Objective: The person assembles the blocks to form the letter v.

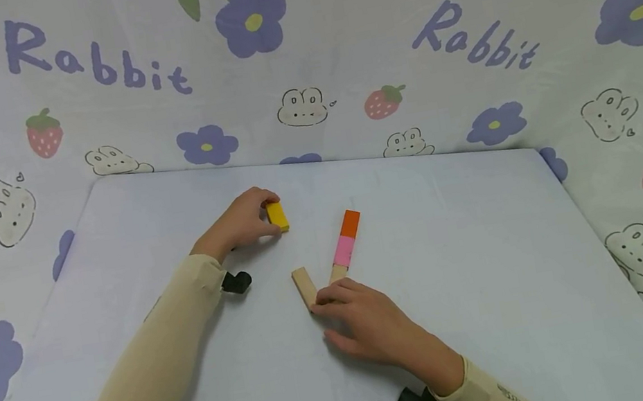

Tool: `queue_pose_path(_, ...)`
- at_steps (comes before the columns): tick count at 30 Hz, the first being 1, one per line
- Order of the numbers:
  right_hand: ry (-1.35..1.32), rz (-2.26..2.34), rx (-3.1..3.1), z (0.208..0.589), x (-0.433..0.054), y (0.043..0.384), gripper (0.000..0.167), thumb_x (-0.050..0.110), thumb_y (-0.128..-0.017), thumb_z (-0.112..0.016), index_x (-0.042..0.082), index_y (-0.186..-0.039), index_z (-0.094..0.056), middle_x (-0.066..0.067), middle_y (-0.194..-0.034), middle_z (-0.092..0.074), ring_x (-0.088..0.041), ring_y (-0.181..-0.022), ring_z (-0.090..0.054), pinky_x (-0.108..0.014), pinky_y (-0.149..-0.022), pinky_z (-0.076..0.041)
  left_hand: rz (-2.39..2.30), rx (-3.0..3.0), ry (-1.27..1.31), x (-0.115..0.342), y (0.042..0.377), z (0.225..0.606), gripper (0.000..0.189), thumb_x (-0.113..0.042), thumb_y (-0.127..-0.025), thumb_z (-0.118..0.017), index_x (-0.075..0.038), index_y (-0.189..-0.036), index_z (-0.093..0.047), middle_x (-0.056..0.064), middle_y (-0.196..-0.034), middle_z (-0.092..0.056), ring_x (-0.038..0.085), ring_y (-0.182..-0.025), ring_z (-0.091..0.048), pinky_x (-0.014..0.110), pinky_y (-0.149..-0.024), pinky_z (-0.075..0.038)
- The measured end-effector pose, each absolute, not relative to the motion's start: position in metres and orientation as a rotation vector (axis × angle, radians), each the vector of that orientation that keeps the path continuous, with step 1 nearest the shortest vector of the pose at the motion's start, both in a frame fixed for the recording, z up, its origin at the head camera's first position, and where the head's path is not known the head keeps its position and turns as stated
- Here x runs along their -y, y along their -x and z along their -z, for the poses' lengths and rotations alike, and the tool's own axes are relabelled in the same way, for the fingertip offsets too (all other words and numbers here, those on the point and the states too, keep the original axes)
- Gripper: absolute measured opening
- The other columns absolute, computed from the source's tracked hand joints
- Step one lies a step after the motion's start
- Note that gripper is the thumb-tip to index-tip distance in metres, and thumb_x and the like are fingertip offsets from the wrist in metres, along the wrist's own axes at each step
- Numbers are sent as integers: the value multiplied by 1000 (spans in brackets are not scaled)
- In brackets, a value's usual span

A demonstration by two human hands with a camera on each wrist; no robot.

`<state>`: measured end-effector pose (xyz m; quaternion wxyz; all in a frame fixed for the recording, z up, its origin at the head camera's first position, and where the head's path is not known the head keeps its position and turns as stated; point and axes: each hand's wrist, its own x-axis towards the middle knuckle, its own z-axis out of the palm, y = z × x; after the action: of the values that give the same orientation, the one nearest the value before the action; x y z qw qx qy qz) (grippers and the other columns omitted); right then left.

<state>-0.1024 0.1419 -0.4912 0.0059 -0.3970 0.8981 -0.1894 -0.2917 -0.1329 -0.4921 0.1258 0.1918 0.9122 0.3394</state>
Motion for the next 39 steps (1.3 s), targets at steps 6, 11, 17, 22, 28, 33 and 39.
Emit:
queue_pose_path(6, 1264, 607, -2817, 492, -142, 102, 39, 22, -96, -82, 10, -134, -78, 1, -131, -67, -16, -127, -57, -36, -106, -53, -978, -2671, -587, 131, 288, 487, 65, -17, -92, -84, 1, -148, -58, 18, -146, -56, 36, -134, -53, 49, -118, -40)
queue_pose_path(11, 1281, 607, -2827, 492, -142, 102, 39, 22, -96, -82, 11, -133, -78, 1, -131, -67, -17, -126, -58, -37, -105, -53, -961, -2677, -601, 129, 286, 483, 64, -17, -92, -84, 1, -147, -58, 18, -146, -56, 35, -134, -53, 48, -118, -40)
queue_pose_path(17, 1267, 588, -2821, 492, -142, 102, 40, 22, -97, -82, 11, -135, -78, 1, -132, -67, -17, -127, -57, -37, -107, -52, -952, -2679, -612, 128, 282, 478, 64, -18, -92, -85, 2, -147, -59, 18, -146, -56, 35, -134, -53, 47, -119, -40)
queue_pose_path(22, 1258, 586, -2820, 493, -142, 102, 40, 22, -97, -81, 11, -135, -78, 1, -132, -67, -16, -127, -57, -36, -108, -51, -954, -2681, -627, 128, 281, 477, 64, -18, -91, -86, 2, -146, -59, 18, -145, -56, 35, -133, -53, 47, -118, -40)
queue_pose_path(28, 1265, 607, -2827, 494, -142, 102, 40, 22, -97, -82, 11, -135, -78, 1, -131, -67, -17, -127, -57, -37, -107, -52, -952, -2690, -638, 129, 279, 477, 64, -19, -91, -85, 2, -146, -59, 18, -144, -57, 35, -133, -54, 47, -118, -41)
queue_pose_path(33, 1286, 628, -2832, 494, -142, 102, 39, 21, -96, -82, 10, -133, -78, 1, -130, -67, -17, -126, -58, -38, -106, -52, -950, -2699, -634, 130, 277, 478, 64, -19, -91, -84, 3, -145, -59, 18, -143, -57, 35, -131, -54, 48, -117, -42)
queue_pose_path(39, 1268, 607, -2826, 494, -142, 103, 39, 21, -97, -81, 11, -134, -78, 1, -131, -67, -16, -127, -57, -36, -107, -52, -966, -2699, -614, 130, 274, 476, 64, -19, -91, -85, 2, -145, -59, 18, -144, -57, 35, -131, -54, 48, -117, -42)
